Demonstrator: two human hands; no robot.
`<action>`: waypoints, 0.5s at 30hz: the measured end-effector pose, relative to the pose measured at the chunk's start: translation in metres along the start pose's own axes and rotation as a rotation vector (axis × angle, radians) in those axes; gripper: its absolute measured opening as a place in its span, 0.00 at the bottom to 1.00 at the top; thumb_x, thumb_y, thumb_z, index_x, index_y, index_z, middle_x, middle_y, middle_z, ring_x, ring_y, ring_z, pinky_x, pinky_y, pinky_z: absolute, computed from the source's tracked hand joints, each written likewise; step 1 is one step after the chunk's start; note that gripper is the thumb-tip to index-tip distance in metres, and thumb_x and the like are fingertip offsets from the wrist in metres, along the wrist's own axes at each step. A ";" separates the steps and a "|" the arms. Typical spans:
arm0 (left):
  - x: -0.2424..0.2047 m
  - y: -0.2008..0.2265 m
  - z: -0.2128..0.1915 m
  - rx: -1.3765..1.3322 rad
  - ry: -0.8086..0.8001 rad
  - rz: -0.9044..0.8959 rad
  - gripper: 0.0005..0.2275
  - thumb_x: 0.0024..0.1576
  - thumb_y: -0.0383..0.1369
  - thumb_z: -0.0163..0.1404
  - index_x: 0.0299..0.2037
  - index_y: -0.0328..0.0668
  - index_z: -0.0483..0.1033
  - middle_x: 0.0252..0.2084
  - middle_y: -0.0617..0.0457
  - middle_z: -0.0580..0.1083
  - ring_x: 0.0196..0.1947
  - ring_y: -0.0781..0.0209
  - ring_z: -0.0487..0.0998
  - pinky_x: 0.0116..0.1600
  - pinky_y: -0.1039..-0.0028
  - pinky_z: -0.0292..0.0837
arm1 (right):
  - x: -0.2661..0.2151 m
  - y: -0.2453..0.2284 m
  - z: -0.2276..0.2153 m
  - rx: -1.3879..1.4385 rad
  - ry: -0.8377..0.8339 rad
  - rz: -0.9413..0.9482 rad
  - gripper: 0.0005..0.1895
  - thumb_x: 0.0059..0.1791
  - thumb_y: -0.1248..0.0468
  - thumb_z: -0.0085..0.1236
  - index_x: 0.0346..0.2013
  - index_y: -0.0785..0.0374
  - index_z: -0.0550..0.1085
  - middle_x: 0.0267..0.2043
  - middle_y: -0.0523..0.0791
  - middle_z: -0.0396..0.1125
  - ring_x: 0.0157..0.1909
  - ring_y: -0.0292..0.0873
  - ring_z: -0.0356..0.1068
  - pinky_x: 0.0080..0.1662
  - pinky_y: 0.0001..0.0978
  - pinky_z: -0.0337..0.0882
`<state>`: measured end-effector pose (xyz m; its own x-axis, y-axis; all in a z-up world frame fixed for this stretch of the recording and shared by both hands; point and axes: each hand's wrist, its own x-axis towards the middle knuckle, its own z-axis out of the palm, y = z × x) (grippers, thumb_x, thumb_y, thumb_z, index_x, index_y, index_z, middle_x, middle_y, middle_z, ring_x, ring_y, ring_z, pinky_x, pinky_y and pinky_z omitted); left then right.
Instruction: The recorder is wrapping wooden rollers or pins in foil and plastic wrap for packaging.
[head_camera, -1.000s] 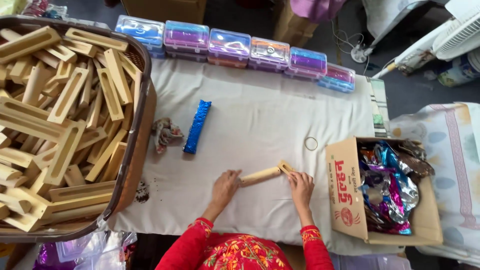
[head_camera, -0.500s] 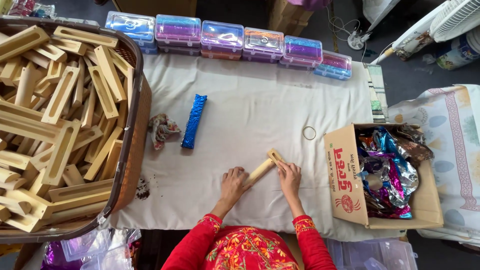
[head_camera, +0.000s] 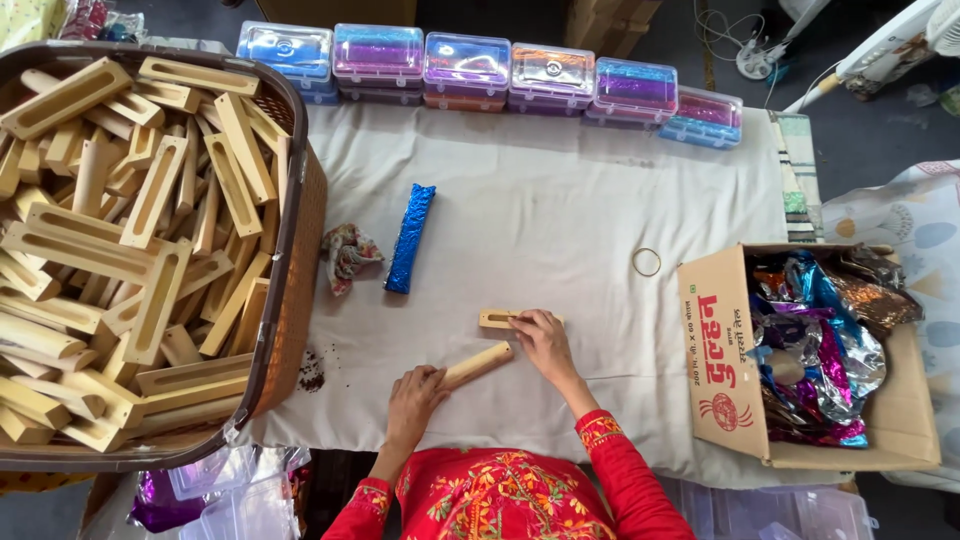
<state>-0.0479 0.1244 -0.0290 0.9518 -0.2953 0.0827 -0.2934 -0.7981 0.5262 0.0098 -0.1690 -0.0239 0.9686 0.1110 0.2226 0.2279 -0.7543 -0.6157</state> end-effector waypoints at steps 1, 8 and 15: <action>0.003 0.000 0.002 0.000 -0.001 -0.004 0.21 0.48 0.37 0.62 0.53 0.47 0.78 0.46 0.57 0.74 0.44 0.56 0.75 0.49 0.64 0.70 | -0.001 -0.004 -0.003 0.001 -0.004 0.000 0.17 0.44 0.71 0.62 0.48 0.57 0.81 0.48 0.42 0.70 0.55 0.47 0.67 0.55 0.44 0.67; 0.060 0.037 0.007 -0.020 0.088 0.236 0.19 0.52 0.33 0.59 0.55 0.47 0.76 0.49 0.56 0.74 0.49 0.56 0.75 0.51 0.64 0.71 | -0.001 -0.031 -0.053 -0.101 -0.039 -0.058 0.28 0.42 0.57 0.67 0.56 0.58 0.75 0.57 0.45 0.68 0.58 0.50 0.66 0.58 0.45 0.65; 0.130 0.065 -0.002 -0.052 0.093 0.426 0.19 0.55 0.31 0.57 0.58 0.40 0.74 0.52 0.50 0.73 0.52 0.51 0.74 0.54 0.60 0.70 | 0.002 0.004 -0.056 -0.178 -0.050 0.002 0.26 0.44 0.62 0.66 0.58 0.54 0.74 0.53 0.41 0.71 0.56 0.45 0.69 0.56 0.41 0.67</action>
<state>0.0568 0.0354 0.0176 0.7515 -0.5418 0.3764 -0.6588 -0.5869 0.4707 0.0071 -0.2081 0.0159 0.9737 0.1384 0.1812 0.2095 -0.8569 -0.4711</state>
